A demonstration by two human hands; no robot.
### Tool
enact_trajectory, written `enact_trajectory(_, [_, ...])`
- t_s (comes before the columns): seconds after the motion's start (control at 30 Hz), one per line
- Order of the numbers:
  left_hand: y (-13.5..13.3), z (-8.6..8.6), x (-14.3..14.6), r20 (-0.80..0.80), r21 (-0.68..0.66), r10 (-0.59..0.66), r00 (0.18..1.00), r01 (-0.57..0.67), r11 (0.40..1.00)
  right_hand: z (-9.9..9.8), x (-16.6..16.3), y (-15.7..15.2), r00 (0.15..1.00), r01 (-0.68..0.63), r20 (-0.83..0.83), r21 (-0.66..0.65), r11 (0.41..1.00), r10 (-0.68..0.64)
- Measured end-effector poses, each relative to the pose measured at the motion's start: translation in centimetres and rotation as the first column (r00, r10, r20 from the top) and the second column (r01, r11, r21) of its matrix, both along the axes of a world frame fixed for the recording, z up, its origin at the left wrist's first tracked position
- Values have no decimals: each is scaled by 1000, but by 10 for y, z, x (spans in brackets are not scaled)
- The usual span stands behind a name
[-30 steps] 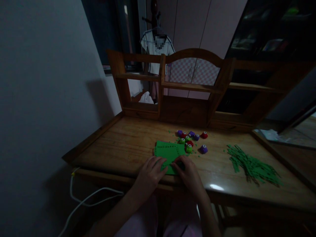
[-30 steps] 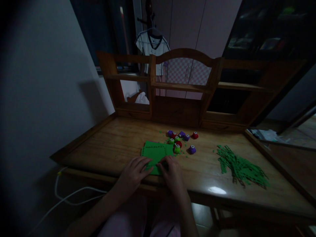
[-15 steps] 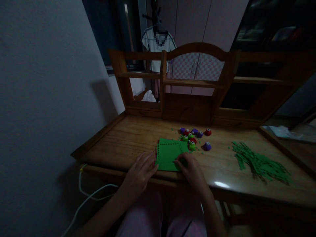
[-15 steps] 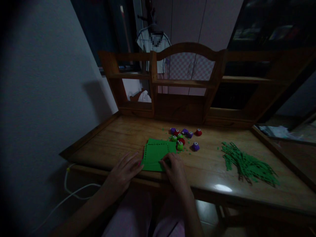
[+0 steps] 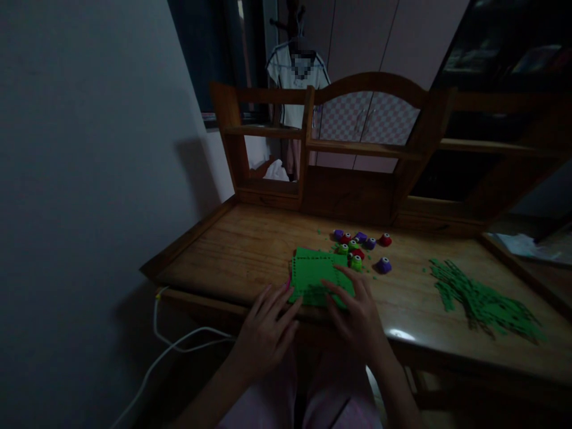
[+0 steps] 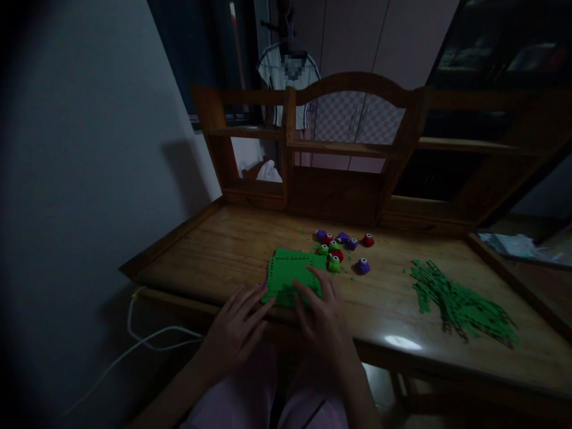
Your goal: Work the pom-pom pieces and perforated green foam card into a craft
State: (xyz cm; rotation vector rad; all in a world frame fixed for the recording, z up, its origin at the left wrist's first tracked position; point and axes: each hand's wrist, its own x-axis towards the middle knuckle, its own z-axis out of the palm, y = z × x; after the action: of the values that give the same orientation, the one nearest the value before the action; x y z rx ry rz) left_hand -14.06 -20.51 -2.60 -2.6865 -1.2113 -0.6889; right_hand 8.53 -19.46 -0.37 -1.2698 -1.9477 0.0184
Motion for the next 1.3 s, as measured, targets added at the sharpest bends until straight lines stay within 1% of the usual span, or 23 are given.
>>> enact_trajectory(0.13, [-1, -1, 2, 4, 0, 21, 1000, -21, 1000, 6, -13, -9, 982, -71, 175, -16, 997, 73])
enact_trajectory(0.23, [1, -2, 5, 4, -14, 33, 999, -33, 999, 4, -23, -9, 969, -85, 229, -47, 995, 93])
enact_trajectory(0.37, [4, -6, 10, 12, -23, 67, 998, -67, 998, -4, -23, -7, 959, -55, 274, -58, 997, 69])
enact_trajectory(0.5, [7, -6, 13, 24, -6, 77, 997, -77, 997, -7, -7, -5, 956, -38, 291, -38, 999, 48])
enact_trajectory(0.67, [9, -1, 15, 36, 19, 24, 999, -24, 1000, -7, 20, -6, 952, -19, 305, -27, 999, 26])
enact_trajectory(0.83, [11, -1, 12, 29, -1, -15, 999, 15, 1000, -13, 40, -8, 947, 5, 321, -53, 999, 12])
enact_trajectory(0.97, [15, 2, 16, 15, -16, -22, 1000, 22, 1000, -17, 44, -9, 945, -2, 326, -90, 996, 32])
enact_trajectory(1.07, [19, 6, 27, 13, -21, -24, 1000, 24, 999, -18, 42, -10, 952, -13, 303, -86, 996, 39])
enact_trajectory(1.2, [24, 8, 41, 13, -18, -72, 997, 72, 997, -18, 41, -11, 949, -5, 314, -102, 995, 37])
enact_trajectory(1.3, [25, 7, 38, -5, -19, -92, 996, 92, 996, -19, 41, -12, 943, 6, 333, -109, 994, 31])
